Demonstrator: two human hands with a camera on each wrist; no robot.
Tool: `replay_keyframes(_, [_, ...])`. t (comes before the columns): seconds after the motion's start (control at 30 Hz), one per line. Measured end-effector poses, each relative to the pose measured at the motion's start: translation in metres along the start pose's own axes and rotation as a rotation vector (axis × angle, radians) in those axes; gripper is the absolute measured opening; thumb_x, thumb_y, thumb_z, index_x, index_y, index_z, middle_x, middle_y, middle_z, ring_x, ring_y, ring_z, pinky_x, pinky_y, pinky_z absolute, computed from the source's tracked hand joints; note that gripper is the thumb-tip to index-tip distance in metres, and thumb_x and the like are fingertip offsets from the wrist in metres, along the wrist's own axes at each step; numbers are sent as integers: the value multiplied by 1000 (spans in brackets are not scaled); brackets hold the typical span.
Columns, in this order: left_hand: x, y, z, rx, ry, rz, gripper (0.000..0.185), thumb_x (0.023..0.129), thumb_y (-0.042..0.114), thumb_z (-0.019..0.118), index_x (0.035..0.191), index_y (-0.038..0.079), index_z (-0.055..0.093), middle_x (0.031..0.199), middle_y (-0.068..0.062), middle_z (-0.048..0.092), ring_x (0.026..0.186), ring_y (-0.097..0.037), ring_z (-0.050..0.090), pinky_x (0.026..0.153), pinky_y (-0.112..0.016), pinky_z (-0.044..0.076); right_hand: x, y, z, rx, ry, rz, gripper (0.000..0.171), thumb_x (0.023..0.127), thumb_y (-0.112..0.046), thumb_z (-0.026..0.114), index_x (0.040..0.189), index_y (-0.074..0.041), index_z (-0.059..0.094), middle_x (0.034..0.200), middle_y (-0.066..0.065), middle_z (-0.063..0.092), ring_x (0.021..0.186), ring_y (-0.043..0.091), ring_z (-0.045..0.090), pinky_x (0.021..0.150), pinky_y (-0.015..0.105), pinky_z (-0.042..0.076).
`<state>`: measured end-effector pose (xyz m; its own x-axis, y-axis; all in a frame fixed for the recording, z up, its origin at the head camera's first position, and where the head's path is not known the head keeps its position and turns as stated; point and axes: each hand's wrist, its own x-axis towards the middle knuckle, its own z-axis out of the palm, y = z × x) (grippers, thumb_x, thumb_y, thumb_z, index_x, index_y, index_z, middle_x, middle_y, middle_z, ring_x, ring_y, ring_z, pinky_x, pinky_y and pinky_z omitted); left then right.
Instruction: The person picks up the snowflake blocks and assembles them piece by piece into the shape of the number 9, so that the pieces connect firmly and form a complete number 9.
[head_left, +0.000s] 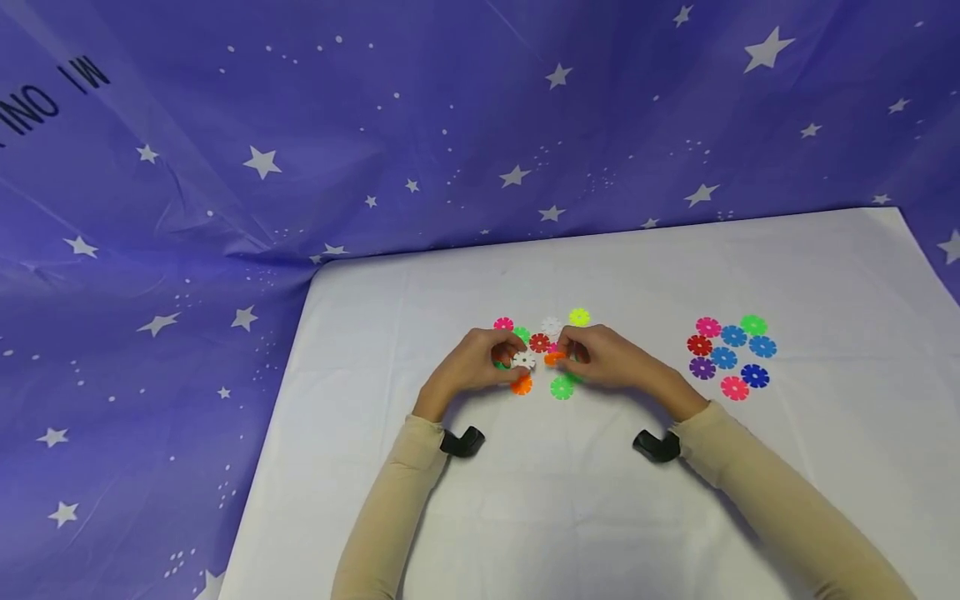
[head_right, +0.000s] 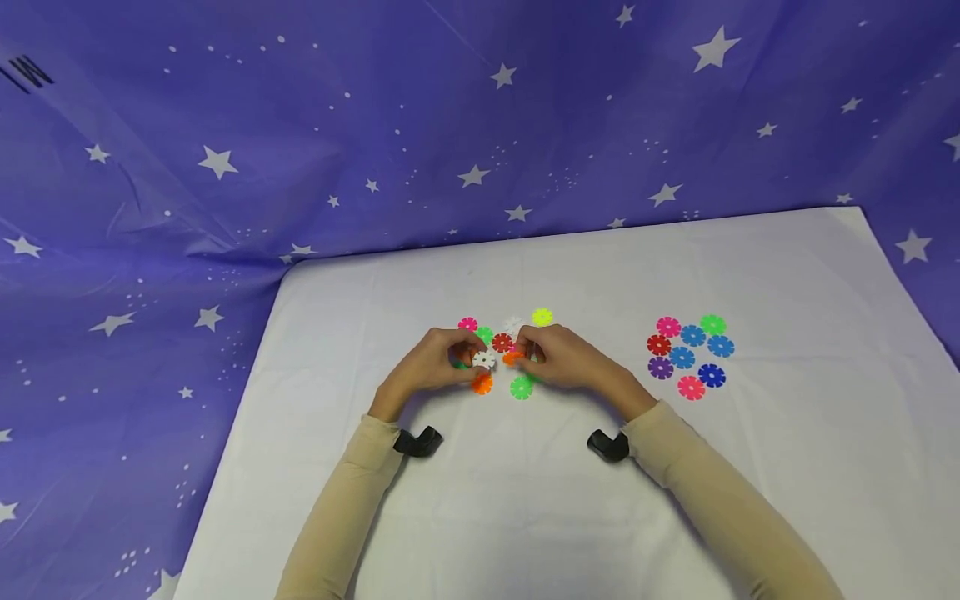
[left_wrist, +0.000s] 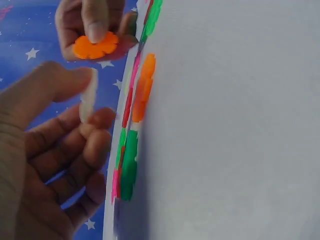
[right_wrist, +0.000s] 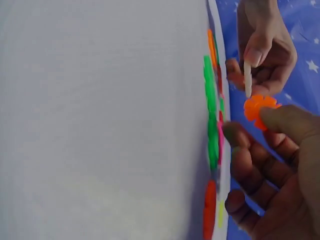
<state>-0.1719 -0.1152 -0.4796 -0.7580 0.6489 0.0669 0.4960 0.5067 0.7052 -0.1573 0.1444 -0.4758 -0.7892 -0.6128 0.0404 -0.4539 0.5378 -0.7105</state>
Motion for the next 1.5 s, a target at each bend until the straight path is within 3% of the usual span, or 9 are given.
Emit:
replay_keyframes(0.13, [0, 3, 0, -69, 7, 36, 35, 79, 18, 82, 109, 4, 70, 94, -4, 72, 74, -11, 64, 73, -24, 54, -3, -2, -1, 30, 54, -28, 11, 88, -11, 73, 93, -13, 63, 72, -7, 57, 61, 9, 47, 57, 23, 41])
replay_keyframes(0.4, [1, 4, 3, -67, 83, 115, 31, 79, 11, 80, 107, 2, 71, 91, -4, 72, 74, -12, 64, 73, -32, 57, -4, -5, 5, 72, 143, -71, 12, 88, -10, 73, 94, -12, 63, 70, -5, 55, 62, 8, 46, 57, 22, 40])
replay_keyframes(0.63, [1, 5, 5, -99, 88, 119, 30, 78, 9, 81, 106, 2, 72, 92, -6, 73, 75, -12, 64, 72, -31, 56, -3, -4, 8, 95, 173, -64, 14, 86, -6, 74, 94, -11, 64, 73, -4, 58, 63, 9, 47, 58, 23, 41])
replay_keyframes(0.87, [1, 7, 6, -132, 126, 105, 27, 80, 10, 79, 104, 2, 72, 82, -4, 70, 71, -12, 61, 70, -35, 56, -4, -7, 6, 119, 204, -85, 14, 84, -3, 75, 92, -9, 65, 71, -5, 60, 62, 8, 49, 57, 23, 43])
replay_keyframes(1.17, [2, 8, 3, -152, 128, 138, 26, 80, 9, 79, 104, 1, 72, 83, -6, 71, 71, -11, 62, 70, -39, 56, -4, -9, 7, 82, 206, -96, 15, 84, -3, 74, 93, -9, 64, 72, -4, 59, 61, 7, 48, 57, 22, 42])
replay_keyframes(1.5, [0, 9, 5, -166, 114, 131, 27, 80, 6, 79, 106, 1, 73, 81, -7, 71, 70, -15, 62, 70, -37, 56, -5, -9, 8, -1, 206, -100, 15, 84, -2, 73, 94, -9, 64, 71, -5, 57, 61, 7, 46, 56, 22, 41])
